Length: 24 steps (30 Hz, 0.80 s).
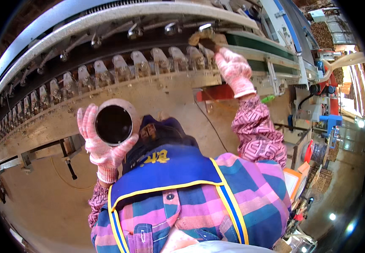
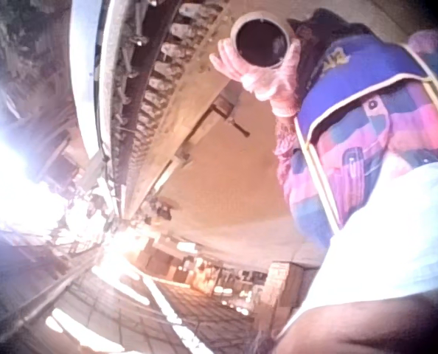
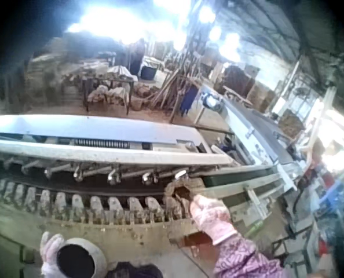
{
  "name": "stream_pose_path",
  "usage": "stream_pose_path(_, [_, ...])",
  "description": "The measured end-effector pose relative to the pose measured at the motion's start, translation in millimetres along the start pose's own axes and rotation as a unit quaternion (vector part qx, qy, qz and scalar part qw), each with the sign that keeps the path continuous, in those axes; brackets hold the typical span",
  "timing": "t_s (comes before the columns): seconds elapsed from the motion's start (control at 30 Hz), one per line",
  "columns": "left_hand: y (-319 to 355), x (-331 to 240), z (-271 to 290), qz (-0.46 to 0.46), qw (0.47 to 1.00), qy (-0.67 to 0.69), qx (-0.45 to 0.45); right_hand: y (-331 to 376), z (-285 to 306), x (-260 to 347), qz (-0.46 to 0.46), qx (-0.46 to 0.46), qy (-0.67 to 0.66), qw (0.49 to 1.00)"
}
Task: The person cleans a large industrial machine using a brush and a dark liquid. They scrub a green conveyor belt and a large black curved surface, then dip the brush into a container of liquid to apply it to a row of metal rollers on the machine.
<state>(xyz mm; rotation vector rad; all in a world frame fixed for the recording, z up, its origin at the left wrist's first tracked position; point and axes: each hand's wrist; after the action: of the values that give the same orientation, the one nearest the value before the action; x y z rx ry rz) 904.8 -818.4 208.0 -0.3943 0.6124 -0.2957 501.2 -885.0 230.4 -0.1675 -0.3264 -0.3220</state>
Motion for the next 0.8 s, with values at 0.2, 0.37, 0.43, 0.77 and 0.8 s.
stream_pose_path(0.2, [-3.4, -8.6, 5.5, 0.019, 1.0, 0.008, 0.012, -26.8, 44.2, -37.6, 0.226, -0.077, 0.198, 0.951])
stream_pose_path(0.37, [1.4, -3.2, 1.6, 0.024, 1.0, 0.012, 0.003, -59.2, 61.7, -31.5, 0.244, 0.035, 0.249, 0.937])
stream_pose_path(0.43, [0.3, -3.7, 2.5, 0.025, 1.0, 0.013, 0.01, -77.5, 49.1, -19.9, 0.193, 0.088, 0.26, 0.942])
stream_pose_path(0.77, [-3.7, -2.8, 2.0, 0.03, 1.0, 0.008, 0.003, -100.2, 39.6, 14.4, 0.173, 0.162, 0.343, 0.909])
stream_pose_path(0.8, [-3.3, -2.1, 1.5, 0.024, 1.0, 0.01, 0.003, -105.2, 27.9, 7.3, 0.135, 0.17, 0.388, 0.896])
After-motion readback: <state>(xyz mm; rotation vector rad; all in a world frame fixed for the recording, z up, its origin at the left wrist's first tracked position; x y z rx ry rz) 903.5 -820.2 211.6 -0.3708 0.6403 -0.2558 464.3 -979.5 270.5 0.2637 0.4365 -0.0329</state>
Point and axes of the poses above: each hand's wrist, its own y-axis away from the middle knuckle, its own z-axis out of the back of the hand, x = y × z, and after that the axes turned 11 degrees about -y, right-handed
